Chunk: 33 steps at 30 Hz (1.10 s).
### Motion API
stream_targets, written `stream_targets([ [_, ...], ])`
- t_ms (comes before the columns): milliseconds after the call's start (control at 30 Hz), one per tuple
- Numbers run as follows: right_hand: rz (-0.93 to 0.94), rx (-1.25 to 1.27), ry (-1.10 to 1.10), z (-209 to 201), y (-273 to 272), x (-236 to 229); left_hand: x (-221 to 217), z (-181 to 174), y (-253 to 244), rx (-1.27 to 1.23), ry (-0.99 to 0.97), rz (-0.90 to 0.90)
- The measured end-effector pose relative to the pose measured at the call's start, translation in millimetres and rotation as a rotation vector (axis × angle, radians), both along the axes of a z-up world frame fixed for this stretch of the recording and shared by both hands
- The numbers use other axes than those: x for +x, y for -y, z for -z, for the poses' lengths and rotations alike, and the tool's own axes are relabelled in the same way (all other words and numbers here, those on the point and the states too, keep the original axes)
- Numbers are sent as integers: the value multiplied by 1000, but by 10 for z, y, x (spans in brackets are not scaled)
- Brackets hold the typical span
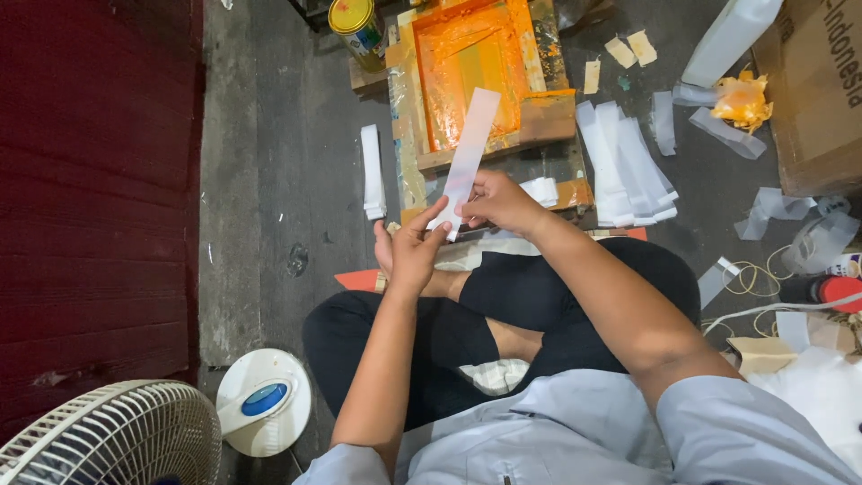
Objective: The person sits on the floor and uses a squeegee to spread orange ink across a screen-printing frame. They then place a white strip under the frame, pull it through to print, and set it aside. This cycle repeats with multiple strips.
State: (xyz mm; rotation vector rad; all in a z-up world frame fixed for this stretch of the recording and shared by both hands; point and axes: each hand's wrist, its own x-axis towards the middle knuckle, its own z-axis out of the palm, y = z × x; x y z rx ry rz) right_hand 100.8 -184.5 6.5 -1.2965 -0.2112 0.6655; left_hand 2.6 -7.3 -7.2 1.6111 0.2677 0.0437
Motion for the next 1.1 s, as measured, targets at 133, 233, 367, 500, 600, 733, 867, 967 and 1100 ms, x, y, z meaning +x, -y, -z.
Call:
stream_targets([
  [133,42,-3,6,-48,45,30,-15,125,-48,20,-12,5],
  [233,104,6,14,51,95,115,-48,42,-78,51,-32,35],
  [367,223,18,-2,134,151,247,-102,-316,-50,120,-38,74],
  [500,307,48,-29,410,192,408,-155,-180,-164,134,-53,123],
  [600,362,35,-42,344,236,466,-249,-896,-30,129,-69,135],
  [733,412,-10,-50,337,287,497,-278,-878,-61,143,-58,135],
  [867,423,-394,274,86,384,485,-262,-610,-178,278,-52,110],
  [967,323,-798,697,-118,453,594,-292,-834,-179,218,-46,114],
  [1100,8,-1241,1119,196,399,1057,-330,-1228,-106,84,-21,120],
])
